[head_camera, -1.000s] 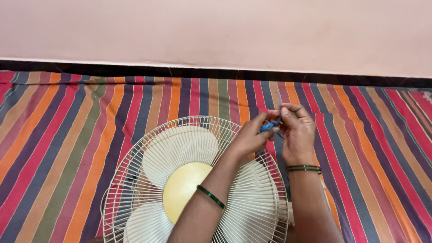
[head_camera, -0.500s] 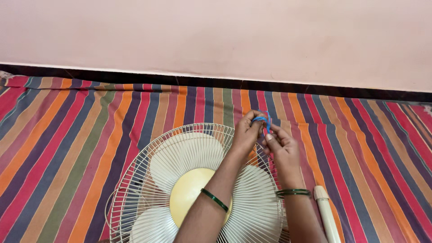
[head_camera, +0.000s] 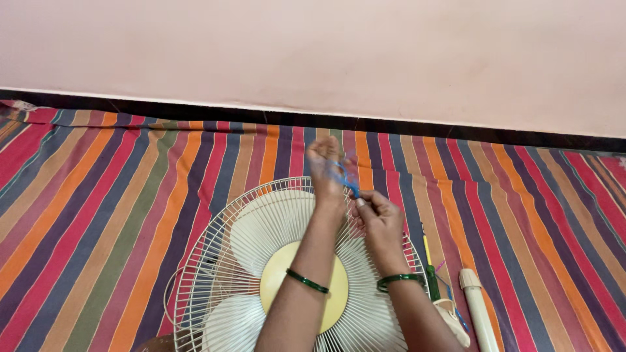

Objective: The person reassembles an electric fan by hand. They secure the fan blades to the motor hub, attach the front wire cage, and then use zip ties to fasten the cage to the fan stand.

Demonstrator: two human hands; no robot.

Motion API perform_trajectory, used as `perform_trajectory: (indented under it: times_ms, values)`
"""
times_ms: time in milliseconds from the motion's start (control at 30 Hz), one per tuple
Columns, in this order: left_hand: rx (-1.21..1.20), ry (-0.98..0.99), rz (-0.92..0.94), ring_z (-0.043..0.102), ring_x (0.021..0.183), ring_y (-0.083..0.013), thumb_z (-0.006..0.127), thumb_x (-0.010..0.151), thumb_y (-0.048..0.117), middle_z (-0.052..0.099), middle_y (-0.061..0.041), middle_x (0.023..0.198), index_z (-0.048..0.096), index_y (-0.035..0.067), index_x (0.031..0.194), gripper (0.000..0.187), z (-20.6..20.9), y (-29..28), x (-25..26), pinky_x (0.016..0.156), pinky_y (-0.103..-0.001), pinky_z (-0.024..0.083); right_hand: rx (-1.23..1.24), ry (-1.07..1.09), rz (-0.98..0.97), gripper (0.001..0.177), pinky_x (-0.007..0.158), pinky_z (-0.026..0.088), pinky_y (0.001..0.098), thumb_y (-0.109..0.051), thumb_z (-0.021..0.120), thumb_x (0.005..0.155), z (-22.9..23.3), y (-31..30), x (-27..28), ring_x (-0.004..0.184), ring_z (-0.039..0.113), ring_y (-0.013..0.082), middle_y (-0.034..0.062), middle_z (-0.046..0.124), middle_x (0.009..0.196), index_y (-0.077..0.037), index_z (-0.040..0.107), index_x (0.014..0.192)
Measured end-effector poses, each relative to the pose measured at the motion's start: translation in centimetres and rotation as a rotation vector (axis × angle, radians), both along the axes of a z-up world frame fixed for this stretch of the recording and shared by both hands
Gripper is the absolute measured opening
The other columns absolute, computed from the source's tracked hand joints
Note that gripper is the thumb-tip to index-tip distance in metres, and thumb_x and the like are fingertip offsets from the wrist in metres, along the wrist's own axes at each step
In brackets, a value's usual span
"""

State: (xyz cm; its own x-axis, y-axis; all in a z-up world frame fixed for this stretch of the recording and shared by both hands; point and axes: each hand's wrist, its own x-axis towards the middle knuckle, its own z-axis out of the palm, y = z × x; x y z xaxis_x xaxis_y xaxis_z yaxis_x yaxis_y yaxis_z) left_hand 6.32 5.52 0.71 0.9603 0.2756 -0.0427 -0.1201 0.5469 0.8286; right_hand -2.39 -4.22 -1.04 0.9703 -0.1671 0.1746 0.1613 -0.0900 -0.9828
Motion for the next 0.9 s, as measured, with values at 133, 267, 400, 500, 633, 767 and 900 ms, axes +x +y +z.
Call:
perform_trajectory:
  times_ms: [133, 267, 400, 500, 633, 767, 900]
  values:
    - [-0.022, 0.065, 0.158, 0.061, 0.104, -0.0266, 0.062, 0.086, 0.055, 0.056, -0.016, 0.126, 0.021, 0.019, 0.149, 0.084, 0.8, 3.2, -0.5, 0.092, -0.047, 0.056, -0.378, -0.009, -0.147, 0.016, 0.055, 0.049, 0.0292, -0.014, 0.066, 0.092, 1.2, 1.7, -0.7, 0.059, 0.064, 0.0103, 0.0026, 0.07, 0.068, -0.005, 0.077, 0.1]
    - [0.011, 0.039, 0.223, 0.058, 0.127, -0.0255, 0.051, 0.102, 0.051, 0.052, -0.014, 0.143, 0.03, 0.014, 0.151, 0.065, 1.3, 6.1, -2.4, 0.11, -0.042, 0.043, -0.656, -0.036, -0.217, 0.018, 0.059, 0.05, 0.0402, -0.021, 0.066, 0.093, 2.1, 3.2, -0.6, 0.061, 0.068, 0.0263, 0.0119, 0.071, 0.068, -0.01, 0.078, 0.101]
    - [0.402, -0.254, 0.291, 0.057, 0.135, -0.0248, 0.053, 0.105, 0.032, 0.06, -0.013, 0.14, 0.053, 0.008, 0.137, 0.041, 1.8, 7.5, -5.7, 0.118, -0.04, 0.044, -0.75, -0.217, -0.211, 0.015, 0.063, 0.051, 0.0464, -0.018, 0.065, 0.092, 1.4, 3.5, -0.2, 0.071, 0.069, 0.0359, 0.0167, 0.072, 0.077, -0.009, 0.076, 0.098]
    - [0.811, -0.364, -0.082, 0.053, 0.137, -0.0266, 0.048, 0.088, 0.014, 0.061, -0.009, 0.139, 0.065, 0.009, 0.127, 0.043, 1.7, 7.5, -8.3, 0.111, -0.041, 0.048, -0.728, -0.442, -0.129, 0.015, 0.064, 0.053, 0.0465, -0.014, 0.063, 0.09, 0.0, 3.0, 0.2, 0.076, 0.07, 0.0374, 0.0169, 0.074, 0.087, -0.007, 0.074, 0.097]
    - [1.489, -0.483, -0.089, 0.051, 0.134, -0.0341, 0.049, 0.097, 0.015, 0.066, -0.009, 0.132, 0.059, 0.014, 0.137, 0.042, 1.0, 6.0, -9.2, 0.118, -0.059, 0.02, -0.805, -0.361, -0.081, 0.009, 0.07, 0.053, 0.0463, -0.01, 0.063, 0.09, -1.4, 2.1, 1.5, 0.079, 0.07, 0.0379, 0.0193, 0.072, 0.086, -0.003, 0.069, 0.088]
    - [1.57, -0.352, -0.124, 0.06, 0.124, -0.0294, 0.046, 0.104, 0.015, 0.067, -0.014, 0.126, 0.052, 0.009, 0.147, 0.044, -0.3, 5.8, -9.3, 0.118, -0.051, 0.032, -0.718, -0.387, -0.038, 0.013, 0.066, 0.054, 0.0442, -0.004, 0.06, 0.088, -1.5, 1.9, 1.0, 0.073, 0.07, 0.0354, 0.02, 0.071, 0.084, 0.0, 0.07, 0.095]
    - [1.349, -0.286, -0.151, 0.072, 0.098, -0.0296, 0.054, 0.098, 0.017, 0.075, -0.013, 0.11, 0.065, 0.012, 0.132, 0.036, -1.0, 6.9, -8.7, 0.09, -0.045, 0.055, -0.462, -0.209, -0.011, 0.014, 0.055, 0.05, 0.0332, -0.007, 0.063, 0.093, -0.2, 2.1, 0.7, 0.06, 0.066, 0.0149, 0.0084, 0.071, 0.069, -0.001, 0.074, 0.1]
